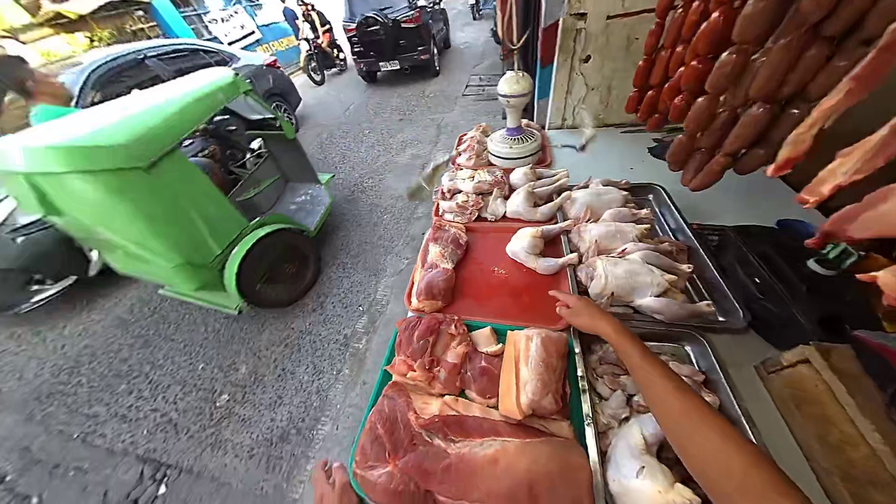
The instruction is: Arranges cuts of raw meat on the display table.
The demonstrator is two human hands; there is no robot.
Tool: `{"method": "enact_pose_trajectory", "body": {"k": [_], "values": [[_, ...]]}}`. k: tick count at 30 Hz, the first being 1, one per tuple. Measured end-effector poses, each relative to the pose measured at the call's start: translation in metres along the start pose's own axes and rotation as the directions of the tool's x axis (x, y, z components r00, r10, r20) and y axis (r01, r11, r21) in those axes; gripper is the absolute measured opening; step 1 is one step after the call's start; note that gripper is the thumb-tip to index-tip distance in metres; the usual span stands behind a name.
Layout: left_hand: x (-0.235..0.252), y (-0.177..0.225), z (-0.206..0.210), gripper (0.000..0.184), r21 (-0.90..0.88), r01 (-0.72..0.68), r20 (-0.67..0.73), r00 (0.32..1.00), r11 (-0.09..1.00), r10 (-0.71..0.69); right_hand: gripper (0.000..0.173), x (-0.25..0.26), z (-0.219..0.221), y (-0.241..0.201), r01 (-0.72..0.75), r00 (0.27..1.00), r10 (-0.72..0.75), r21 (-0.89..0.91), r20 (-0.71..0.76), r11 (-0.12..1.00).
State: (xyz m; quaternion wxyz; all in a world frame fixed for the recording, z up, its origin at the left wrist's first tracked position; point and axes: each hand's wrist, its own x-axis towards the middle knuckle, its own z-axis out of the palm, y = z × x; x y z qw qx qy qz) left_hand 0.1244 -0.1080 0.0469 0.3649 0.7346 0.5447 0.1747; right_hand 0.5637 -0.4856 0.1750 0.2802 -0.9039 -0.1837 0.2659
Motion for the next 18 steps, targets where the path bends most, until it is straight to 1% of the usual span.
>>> {"method": "enact_pose_trajectory", "body": {"k": [3,9,13,18], "values": [[0.002,0.003,0.003,0.050,-0.065,0.018,-0.011,1.000,0.998,-0.019,0.047,0.005,-0.006,-0.004,-0.011,0.997,0.014,-0.039,0.080,0.999],[-0.006,0.011,0.001,0.049,-0.085,0.066,-0.035,0.997,0.994,-0.069,0.044,0.013,-0.003,-0.016,0.027,0.974,0.003,-0.129,0.227,0.991],[-0.009,0.008,0.001,0.047,-0.084,0.061,-0.053,0.996,0.995,-0.065,0.043,0.015,0.001,-0.023,0.027,0.969,0.017,-0.176,0.245,0.984],[-0.006,0.009,0.002,0.047,-0.048,0.067,-0.059,0.996,0.997,-0.070,0.042,0.021,-0.004,-0.027,0.003,0.967,0.037,-0.154,0.252,0.988]]}}
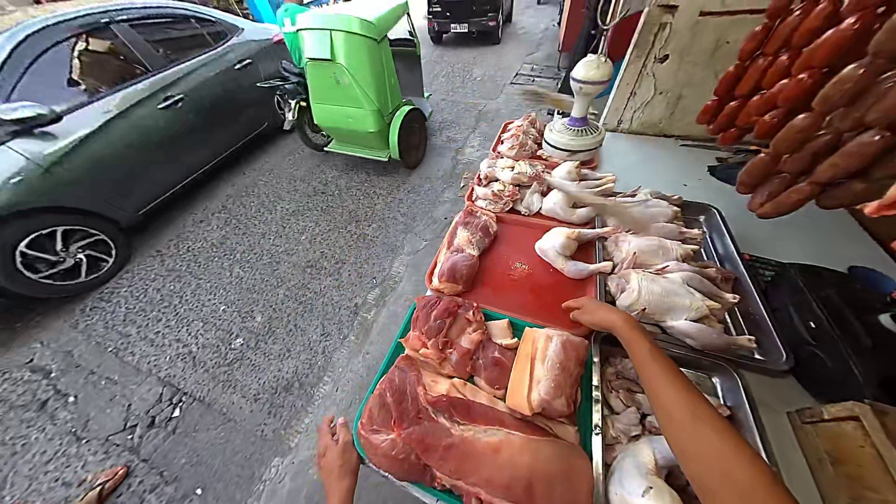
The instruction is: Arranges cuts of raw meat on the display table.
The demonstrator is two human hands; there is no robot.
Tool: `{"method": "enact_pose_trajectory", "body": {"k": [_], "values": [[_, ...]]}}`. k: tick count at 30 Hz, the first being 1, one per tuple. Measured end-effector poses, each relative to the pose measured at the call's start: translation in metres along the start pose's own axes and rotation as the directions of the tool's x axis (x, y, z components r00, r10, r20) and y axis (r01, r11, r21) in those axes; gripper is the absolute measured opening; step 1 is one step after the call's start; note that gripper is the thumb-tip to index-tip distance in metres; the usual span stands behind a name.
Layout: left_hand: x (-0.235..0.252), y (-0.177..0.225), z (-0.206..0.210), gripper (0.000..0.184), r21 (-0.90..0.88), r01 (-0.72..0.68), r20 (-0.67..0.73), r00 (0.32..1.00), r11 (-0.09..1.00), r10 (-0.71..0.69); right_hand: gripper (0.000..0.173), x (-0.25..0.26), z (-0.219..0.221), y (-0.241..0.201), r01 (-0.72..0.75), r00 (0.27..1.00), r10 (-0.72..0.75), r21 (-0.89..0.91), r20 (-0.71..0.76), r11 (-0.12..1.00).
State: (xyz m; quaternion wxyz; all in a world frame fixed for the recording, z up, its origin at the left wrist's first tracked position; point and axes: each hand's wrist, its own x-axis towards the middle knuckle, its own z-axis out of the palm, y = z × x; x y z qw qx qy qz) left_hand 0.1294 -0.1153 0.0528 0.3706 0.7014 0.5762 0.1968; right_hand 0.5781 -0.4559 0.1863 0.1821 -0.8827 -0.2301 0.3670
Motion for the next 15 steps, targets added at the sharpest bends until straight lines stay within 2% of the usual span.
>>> {"method": "enact_pose_trajectory", "body": {"k": [4,7,9,11,12,15], "values": [[0.003,-0.001,-0.001,0.046,0.031,0.015,0.063,0.998,0.999,-0.017,0.042,0.000,0.002,-0.002,0.000,1.000,0.000,0.003,0.005,1.000],[0.004,0.006,-0.001,0.044,-0.076,0.190,0.224,0.960,0.979,-0.169,0.043,0.001,0.002,-0.002,0.004,1.000,-0.004,-0.011,0.007,1.000],[0.003,0.011,0.000,0.043,-0.180,0.308,0.277,0.927,0.934,-0.253,0.043,0.004,-0.003,-0.003,-0.048,0.998,0.047,0.026,0.031,0.999],[-0.003,0.012,0.005,0.047,-0.290,0.389,0.253,0.912,0.874,-0.323,0.045,0.012,-0.011,-0.010,-0.116,0.993,0.114,0.064,0.039,0.991],[-0.007,0.011,0.009,0.050,-0.338,0.392,0.203,0.918,0.856,-0.341,0.046,0.017,-0.015,-0.017,-0.098,0.995,0.098,0.057,0.019,0.994],[-0.013,0.009,0.016,0.047,-0.344,0.252,0.002,0.964,0.905,-0.267,0.049,0.037,-0.024,-0.055,0.040,0.997,-0.034,0.090,-0.071,0.995]]}}
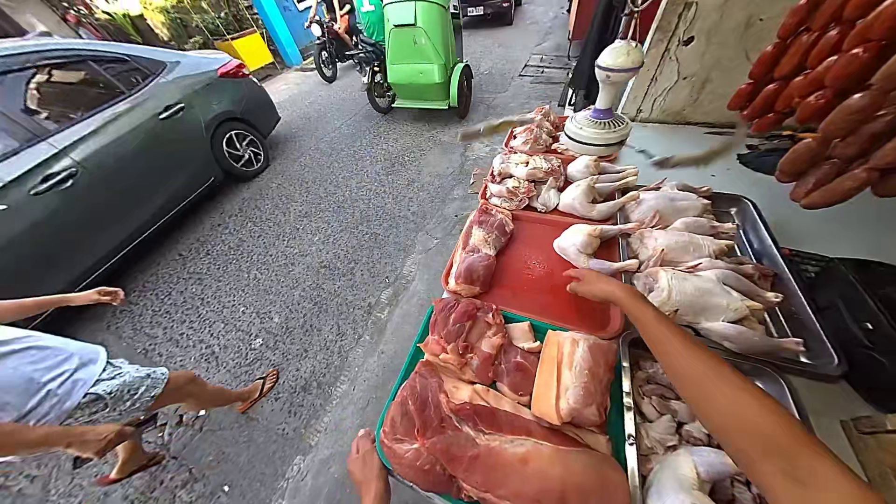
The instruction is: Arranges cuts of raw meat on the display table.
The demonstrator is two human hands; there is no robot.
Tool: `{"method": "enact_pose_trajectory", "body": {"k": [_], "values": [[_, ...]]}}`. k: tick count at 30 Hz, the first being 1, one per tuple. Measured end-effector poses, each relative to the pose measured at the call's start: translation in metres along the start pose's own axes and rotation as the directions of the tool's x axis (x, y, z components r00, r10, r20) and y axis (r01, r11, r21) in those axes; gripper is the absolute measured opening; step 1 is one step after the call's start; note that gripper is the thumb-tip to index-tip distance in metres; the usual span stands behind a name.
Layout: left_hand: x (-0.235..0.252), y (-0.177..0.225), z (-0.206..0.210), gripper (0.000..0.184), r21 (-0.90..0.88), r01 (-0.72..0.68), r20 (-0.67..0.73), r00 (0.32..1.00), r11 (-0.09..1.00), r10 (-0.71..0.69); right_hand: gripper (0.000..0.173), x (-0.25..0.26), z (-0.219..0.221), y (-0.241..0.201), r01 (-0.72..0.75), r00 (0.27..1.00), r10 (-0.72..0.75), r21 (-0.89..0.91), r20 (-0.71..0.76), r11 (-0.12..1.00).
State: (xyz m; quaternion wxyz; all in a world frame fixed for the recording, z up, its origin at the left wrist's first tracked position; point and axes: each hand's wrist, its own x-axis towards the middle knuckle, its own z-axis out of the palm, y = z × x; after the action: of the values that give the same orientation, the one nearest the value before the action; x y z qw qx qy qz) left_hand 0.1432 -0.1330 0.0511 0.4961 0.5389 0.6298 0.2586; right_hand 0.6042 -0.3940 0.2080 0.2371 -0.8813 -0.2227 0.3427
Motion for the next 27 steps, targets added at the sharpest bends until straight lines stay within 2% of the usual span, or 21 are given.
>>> {"method": "enact_pose_trajectory", "body": {"k": [3,6,8,12,15,17,19,21,23,27], "values": [[0.003,0.003,-0.006,0.046,0.151,-0.136,-0.032,0.989,0.979,0.143,0.051,0.042,0.005,-0.041,0.063,0.996,-0.049,0.199,-0.075,0.978],[0.008,-0.001,-0.007,0.043,0.207,-0.173,-0.026,0.983,0.963,0.183,0.056,0.101,0.017,-0.069,0.075,0.977,0.014,0.405,-0.213,0.911],[0.007,0.001,-0.007,0.042,0.246,-0.164,-0.021,0.984,0.955,0.174,0.059,0.135,0.024,-0.082,0.075,0.947,0.119,0.567,-0.297,0.820],[0.007,0.002,-0.006,0.039,0.279,-0.168,-0.085,0.976,0.946,0.199,0.066,0.194,0.043,-0.105,0.071,0.919,0.267,0.788,-0.290,0.612],[0.007,0.004,-0.004,0.037,0.282,-0.156,-0.091,0.978,0.947,0.188,0.079,0.235,0.052,-0.102,0.051,0.895,0.359,0.862,-0.263,0.504],[0.007,0.006,0.000,0.035,0.283,-0.147,-0.086,0.980,0.948,0.178,0.079,0.251,0.048,-0.102,0.021,0.904,0.359,0.861,-0.234,0.509],[0.007,0.010,-0.002,0.034,0.277,-0.097,-0.093,0.988,0.956,0.127,0.074,0.246,0.044,-0.118,0.003,0.941,0.266,0.794,-0.208,0.608],[0.010,0.011,-0.006,0.032,0.289,-0.060,-0.104,0.990,0.955,0.094,0.075,0.236,0.044,-0.138,0.065,0.946,0.164,0.661,-0.278,0.748],[0.011,0.009,-0.009,0.032,0.300,-0.055,-0.103,0.991,0.952,0.089,0.071,0.215,0.046,-0.158,0.130,0.924,0.124,0.602,-0.362,0.788],[0.007,0.003,-0.010,0.032,0.306,-0.105,-0.060,0.990,0.946,0.129,0.051,0.221,0.068,-0.143,0.323,0.851,0.154,0.732,-0.502,0.600]]}}
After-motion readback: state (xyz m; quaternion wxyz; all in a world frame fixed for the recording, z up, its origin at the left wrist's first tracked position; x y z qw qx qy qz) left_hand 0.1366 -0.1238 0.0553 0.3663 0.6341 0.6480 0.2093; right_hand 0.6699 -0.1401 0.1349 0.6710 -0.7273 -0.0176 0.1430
